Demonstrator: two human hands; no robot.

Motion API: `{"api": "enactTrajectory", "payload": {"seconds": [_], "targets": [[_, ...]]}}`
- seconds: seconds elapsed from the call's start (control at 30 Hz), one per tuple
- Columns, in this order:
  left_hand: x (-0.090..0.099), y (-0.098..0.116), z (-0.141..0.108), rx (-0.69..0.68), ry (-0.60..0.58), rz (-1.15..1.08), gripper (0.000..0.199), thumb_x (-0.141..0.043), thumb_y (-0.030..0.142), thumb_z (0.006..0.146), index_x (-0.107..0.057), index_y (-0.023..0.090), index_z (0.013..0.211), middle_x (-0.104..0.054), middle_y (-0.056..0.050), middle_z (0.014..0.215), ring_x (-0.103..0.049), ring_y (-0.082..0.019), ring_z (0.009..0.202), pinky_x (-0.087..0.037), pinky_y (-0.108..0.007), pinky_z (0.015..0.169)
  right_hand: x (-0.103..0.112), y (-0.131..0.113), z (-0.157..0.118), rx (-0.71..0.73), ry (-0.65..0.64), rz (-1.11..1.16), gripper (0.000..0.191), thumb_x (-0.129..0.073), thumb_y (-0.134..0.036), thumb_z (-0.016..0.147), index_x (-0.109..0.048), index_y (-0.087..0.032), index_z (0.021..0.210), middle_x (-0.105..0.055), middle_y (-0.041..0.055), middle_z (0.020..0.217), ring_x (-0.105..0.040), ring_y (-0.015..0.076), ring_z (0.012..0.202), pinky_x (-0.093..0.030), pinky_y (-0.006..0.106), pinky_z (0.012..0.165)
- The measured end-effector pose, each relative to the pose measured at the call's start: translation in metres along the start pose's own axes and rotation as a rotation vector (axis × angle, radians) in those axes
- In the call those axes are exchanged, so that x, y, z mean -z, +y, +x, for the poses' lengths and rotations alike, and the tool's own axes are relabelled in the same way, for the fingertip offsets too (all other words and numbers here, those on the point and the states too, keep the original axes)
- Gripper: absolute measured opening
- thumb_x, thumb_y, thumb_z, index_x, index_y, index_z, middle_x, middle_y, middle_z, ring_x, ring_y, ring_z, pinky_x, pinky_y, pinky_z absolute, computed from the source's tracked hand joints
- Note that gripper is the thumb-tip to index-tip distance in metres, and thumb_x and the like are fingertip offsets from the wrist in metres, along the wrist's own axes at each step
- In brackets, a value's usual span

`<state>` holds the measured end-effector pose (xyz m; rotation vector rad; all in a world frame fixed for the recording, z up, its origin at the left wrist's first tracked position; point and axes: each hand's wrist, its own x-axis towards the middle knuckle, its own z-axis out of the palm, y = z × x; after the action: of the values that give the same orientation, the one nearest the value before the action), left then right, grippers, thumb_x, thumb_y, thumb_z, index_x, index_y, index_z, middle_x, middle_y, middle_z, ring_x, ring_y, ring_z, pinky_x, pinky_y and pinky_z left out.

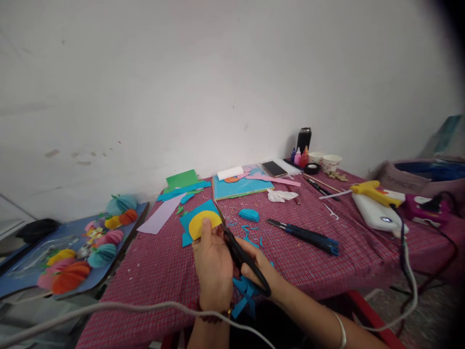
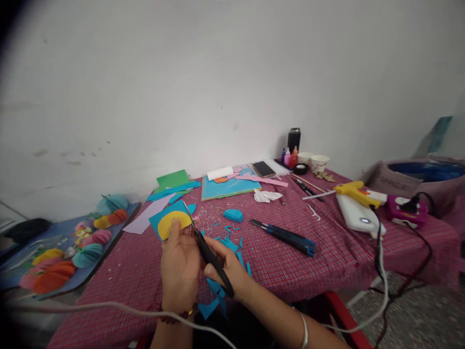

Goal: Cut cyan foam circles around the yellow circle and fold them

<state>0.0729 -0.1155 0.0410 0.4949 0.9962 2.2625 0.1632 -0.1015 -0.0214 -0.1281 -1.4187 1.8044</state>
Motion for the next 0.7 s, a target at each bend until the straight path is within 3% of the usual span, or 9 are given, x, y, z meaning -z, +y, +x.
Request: {"api": "enactTrajectory", "payload": {"seconds": [0.7], "targets": [[0.0004,-0.0049,-0.0002,0.026,0.04,-0.081,0.019,-0.064,0.036,0.076,-0.062,0.018,0.08,-0.062,-0.002,0.076,-0.06,-0.013,0.072,-0.046,-0.026,0.07,0.0005,0.0055,-0.0018,0.036,0.019,0.036,0.065,-0.068,-0.054,0.072,-0.053,-0.024,0.127,-0.052,0.0005,0.081,-0.048,0.0147,0.075,-0.043,0.026,0.071]]}}
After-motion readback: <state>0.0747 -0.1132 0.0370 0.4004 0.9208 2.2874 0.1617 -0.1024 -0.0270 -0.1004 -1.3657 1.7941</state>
